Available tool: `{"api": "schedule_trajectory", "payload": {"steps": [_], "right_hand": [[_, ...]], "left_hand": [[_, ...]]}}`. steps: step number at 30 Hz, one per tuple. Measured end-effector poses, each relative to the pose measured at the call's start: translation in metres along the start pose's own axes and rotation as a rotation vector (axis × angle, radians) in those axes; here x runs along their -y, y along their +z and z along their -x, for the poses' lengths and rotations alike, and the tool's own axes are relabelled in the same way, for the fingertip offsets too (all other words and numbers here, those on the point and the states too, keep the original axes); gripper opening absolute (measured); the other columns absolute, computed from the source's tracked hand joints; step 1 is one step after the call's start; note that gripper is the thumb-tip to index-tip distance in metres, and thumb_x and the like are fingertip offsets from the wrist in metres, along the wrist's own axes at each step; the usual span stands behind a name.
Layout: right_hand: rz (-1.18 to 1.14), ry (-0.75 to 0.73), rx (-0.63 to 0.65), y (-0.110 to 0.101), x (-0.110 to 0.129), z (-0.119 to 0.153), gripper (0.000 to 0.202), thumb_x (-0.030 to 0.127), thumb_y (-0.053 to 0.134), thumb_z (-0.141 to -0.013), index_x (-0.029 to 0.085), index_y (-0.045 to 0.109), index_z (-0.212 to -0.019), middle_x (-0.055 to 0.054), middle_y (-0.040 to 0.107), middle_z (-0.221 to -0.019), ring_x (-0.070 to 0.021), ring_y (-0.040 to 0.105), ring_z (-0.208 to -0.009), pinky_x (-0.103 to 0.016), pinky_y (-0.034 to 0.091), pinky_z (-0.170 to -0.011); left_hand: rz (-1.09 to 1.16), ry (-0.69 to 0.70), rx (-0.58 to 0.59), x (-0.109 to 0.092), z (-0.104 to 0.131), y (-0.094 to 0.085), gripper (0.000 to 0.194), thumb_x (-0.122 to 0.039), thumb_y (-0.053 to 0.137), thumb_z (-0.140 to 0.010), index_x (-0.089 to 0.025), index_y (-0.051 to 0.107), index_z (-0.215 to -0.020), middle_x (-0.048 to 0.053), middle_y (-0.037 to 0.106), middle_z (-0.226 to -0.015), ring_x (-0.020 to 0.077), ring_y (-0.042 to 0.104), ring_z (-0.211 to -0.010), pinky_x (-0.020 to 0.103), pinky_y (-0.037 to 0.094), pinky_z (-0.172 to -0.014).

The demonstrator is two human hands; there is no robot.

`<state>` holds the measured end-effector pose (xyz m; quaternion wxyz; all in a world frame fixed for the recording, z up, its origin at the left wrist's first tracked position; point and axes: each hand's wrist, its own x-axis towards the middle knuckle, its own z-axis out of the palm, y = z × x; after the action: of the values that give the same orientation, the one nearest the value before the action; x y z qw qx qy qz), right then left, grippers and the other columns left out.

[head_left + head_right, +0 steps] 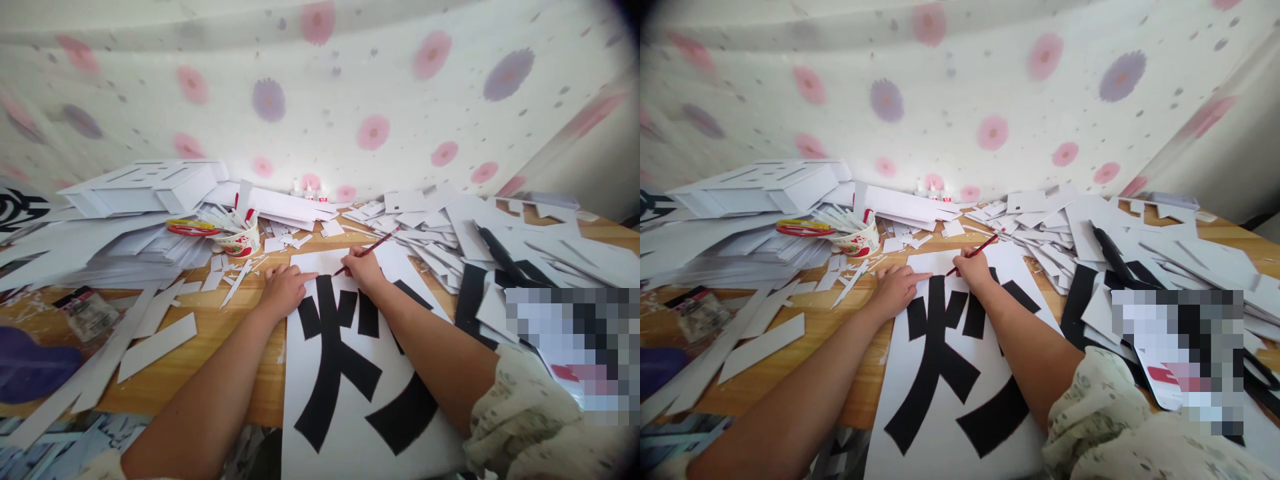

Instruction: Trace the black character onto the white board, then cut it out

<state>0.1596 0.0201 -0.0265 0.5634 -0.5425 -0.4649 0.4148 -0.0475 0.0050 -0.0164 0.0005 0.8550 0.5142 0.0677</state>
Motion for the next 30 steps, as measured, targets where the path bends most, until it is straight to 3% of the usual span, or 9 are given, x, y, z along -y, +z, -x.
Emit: {"api": "schedule_trajectory", "payload": {"steps": [4, 8, 10, 13, 17, 21, 25, 30], "right_hand": [[-0.101, -0.008, -0.043, -0.001, 0.003, 0.0, 0.03, 0.029, 0.059, -0.065, 0.024, 0.033, -0.051, 0.008, 0.041, -0.035, -0.0082, 0.04, -0.035, -0.021, 0.028, -0.038], [-0.148, -0.03, -0.064, -0.002, 0.001, -0.002, 0.032, 0.037, 0.059, -0.071, 0.023, 0.037, -0.053, 0.007, 0.045, -0.037, -0.0074, 0.039, -0.035, -0.021, 0.03, -0.038], [-0.152, -0.038, -0.068, -0.002, -0.001, -0.004, 0.033, 0.038, 0.06, -0.072, 0.023, 0.039, -0.053, 0.007, 0.046, -0.037, -0.007, 0.038, -0.035, -0.021, 0.03, -0.038], [-0.149, -0.044, -0.073, -0.002, -0.003, -0.005, 0.033, 0.037, 0.06, -0.075, 0.022, 0.04, -0.053, 0.007, 0.048, -0.038, -0.0066, 0.037, -0.035, -0.021, 0.03, -0.039], [-0.128, -0.042, -0.049, -0.003, -0.006, -0.007, 0.035, 0.035, 0.061, -0.08, 0.021, 0.041, -0.055, 0.007, 0.048, -0.04, -0.007, 0.04, -0.037, -0.02, 0.033, -0.041], [-0.046, -0.05, -0.008, -0.003, -0.003, -0.009, 0.03, 0.034, 0.061, -0.09, 0.016, 0.053, -0.068, 0.007, 0.052, -0.054, -0.0064, 0.047, -0.044, -0.02, 0.041, -0.047], [0.09, -0.088, 0.015, -0.004, 0.006, -0.001, 0.023, 0.035, 0.059, -0.094, 0.013, 0.061, -0.085, 0.003, 0.06, -0.07, -0.0089, 0.057, -0.058, -0.024, 0.05, -0.058], [0.239, -0.234, 0.181, -0.028, 0.016, 0.05, 0.023, 0.03, 0.048, -0.097, 0.019, 0.061, -0.111, -0.002, 0.069, -0.086, -0.0159, 0.067, -0.082, -0.03, 0.054, -0.078]], "left_hand": [[-0.028, -0.018, 0.009, -0.006, 0.001, -0.008, 0.049, -0.015, 0.044, -0.086, -0.039, 0.064, -0.123, 0.005, 0.064, -0.103, 0.0278, 0.052, -0.105, 0.052, 0.032, -0.093], [-0.047, 0.011, 0.035, -0.025, 0.012, -0.019, 0.042, -0.02, 0.048, -0.087, -0.031, 0.064, -0.124, 0.008, 0.051, -0.14, 0.0321, 0.045, -0.125, 0.06, 0.022, -0.107], [-0.033, 0.085, 0.102, -0.039, 0.023, -0.021, 0.043, -0.028, 0.05, -0.09, -0.029, 0.057, -0.133, 0.006, 0.036, -0.155, 0.0309, 0.034, -0.138, 0.056, 0.018, -0.114], [0.001, 0.188, 0.23, -0.06, 0.042, -0.019, 0.058, -0.044, 0.05, -0.093, -0.025, 0.04, -0.147, 0.005, 0.025, -0.161, 0.0273, 0.019, -0.148, 0.045, 0.023, -0.117], [-0.015, 0.208, 0.286, -0.077, 0.06, -0.012, 0.069, -0.056, 0.04, -0.095, -0.023, 0.023, -0.153, 0.004, 0.015, -0.162, 0.0289, 0.011, -0.15, 0.054, 0.017, -0.118], [-0.05, 0.219, 0.257, -0.078, 0.062, -0.009, 0.062, -0.056, 0.036, -0.097, -0.034, 0.022, -0.153, -0.002, 0.014, -0.162, 0.0291, 0.01, -0.15, 0.058, 0.014, -0.118], [-0.06, 0.218, 0.242, -0.075, 0.058, -0.006, 0.063, -0.056, 0.035, -0.097, -0.033, 0.022, -0.153, -0.002, 0.016, -0.161, 0.0284, 0.011, -0.15, 0.058, 0.016, -0.117], [-0.062, 0.224, 0.204, -0.071, 0.053, 0.0, 0.067, -0.058, 0.032, -0.096, -0.026, 0.02, -0.154, 0.001, 0.019, -0.161, 0.0299, 0.013, -0.149, 0.058, 0.016, -0.117]]}}
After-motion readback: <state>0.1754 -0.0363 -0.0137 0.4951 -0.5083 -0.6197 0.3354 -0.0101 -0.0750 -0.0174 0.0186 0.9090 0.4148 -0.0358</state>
